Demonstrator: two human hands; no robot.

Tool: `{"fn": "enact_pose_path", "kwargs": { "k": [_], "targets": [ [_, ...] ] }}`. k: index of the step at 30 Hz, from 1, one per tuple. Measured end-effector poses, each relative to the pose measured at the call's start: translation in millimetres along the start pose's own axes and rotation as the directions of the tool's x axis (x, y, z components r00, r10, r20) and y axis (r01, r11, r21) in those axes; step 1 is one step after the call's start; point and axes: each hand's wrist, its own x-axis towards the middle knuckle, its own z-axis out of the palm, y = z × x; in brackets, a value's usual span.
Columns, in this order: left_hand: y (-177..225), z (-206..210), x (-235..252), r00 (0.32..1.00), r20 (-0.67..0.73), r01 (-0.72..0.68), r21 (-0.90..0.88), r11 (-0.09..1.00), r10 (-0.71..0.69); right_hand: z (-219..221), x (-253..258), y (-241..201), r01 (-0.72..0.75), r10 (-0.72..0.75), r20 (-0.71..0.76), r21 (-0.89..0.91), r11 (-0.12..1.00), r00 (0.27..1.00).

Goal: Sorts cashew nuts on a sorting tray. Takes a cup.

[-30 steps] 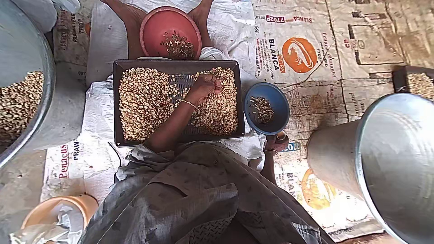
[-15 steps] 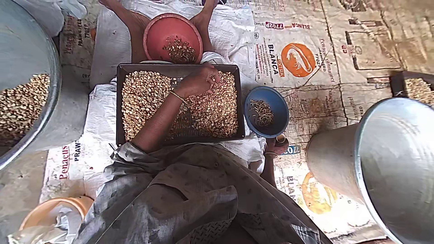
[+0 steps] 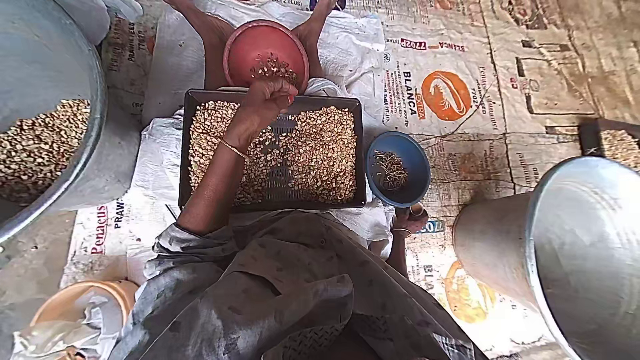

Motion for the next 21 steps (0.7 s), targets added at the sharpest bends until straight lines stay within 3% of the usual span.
{"fn": "enact_pose_path", "kwargs": {
  "k": [3, 7, 11, 15, 21],
  "targets": [
    [-29, 17, -15, 0.998, 0.024, 0.051, 0.092, 0.994, -0.053, 1, -1, 0, 0.000, 0.000, -0.010, 0.006, 1.000, 1.000],
    [-60, 40, -5, 0.998, 0.062, -0.034, 0.286, 0.958, 0.017, -2, -2, -3, 0.001, -0.001, -0.003, -0.004, 1.000, 1.000],
    [-73, 63, 0, 0.990, 0.139, -0.061, 0.422, 0.904, 0.001, -3, -4, -4, 0.001, -0.001, -0.004, 0.008, 1.000, 1.000],
    [-84, 69, -4, 0.985, 0.166, -0.115, 0.422, 0.899, 0.048, -6, -7, -4, 0.010, -0.004, -0.045, 0.136, 0.991, 0.999],
    [-68, 42, -24, 0.987, 0.155, -0.095, 0.298, 0.950, 0.050, -34, -2, -10, -0.015, 0.034, -0.083, 0.220, 0.975, 0.996]
  ]
}}
